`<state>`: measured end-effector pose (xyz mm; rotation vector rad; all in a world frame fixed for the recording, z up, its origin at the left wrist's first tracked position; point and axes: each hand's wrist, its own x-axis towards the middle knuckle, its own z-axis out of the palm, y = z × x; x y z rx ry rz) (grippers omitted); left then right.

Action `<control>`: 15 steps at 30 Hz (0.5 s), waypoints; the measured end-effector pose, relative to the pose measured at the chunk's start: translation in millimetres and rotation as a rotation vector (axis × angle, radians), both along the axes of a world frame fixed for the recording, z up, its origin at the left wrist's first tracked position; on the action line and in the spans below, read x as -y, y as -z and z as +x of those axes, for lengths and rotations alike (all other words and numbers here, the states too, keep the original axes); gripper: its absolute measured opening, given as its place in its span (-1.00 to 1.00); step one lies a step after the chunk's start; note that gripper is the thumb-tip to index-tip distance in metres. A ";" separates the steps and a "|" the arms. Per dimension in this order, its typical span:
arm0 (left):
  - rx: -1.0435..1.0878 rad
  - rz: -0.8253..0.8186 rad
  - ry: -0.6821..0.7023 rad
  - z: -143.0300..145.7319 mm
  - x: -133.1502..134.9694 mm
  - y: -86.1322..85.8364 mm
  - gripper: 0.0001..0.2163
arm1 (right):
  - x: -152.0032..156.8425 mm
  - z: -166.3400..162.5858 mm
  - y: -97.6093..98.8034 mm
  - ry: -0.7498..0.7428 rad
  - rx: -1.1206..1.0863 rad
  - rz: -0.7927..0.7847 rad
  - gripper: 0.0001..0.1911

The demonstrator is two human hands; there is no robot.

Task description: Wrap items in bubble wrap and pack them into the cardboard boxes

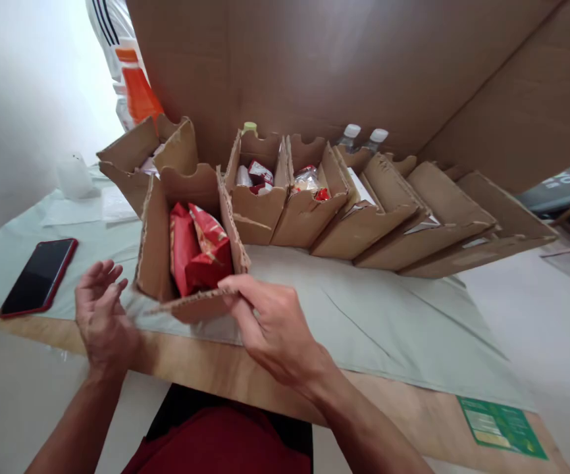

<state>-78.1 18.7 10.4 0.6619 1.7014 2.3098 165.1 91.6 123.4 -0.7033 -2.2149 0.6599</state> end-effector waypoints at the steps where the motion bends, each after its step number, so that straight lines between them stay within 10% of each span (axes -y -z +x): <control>1: 0.014 -0.006 0.009 0.1 5.4 -0.2 -0.57 | 8.3 16.1 -2.8 -0.007 -0.003 0.002 -0.78; 10: -0.058 0.000 0.471 35.6 19.1 5.8 -0.46 | -2.4 130.0 21.4 0.353 -0.269 -0.325 -0.80; 15: -0.124 -0.042 0.549 59.1 24.5 14.7 -0.43 | 11.2 156.5 69.4 0.328 -0.361 -0.448 -0.22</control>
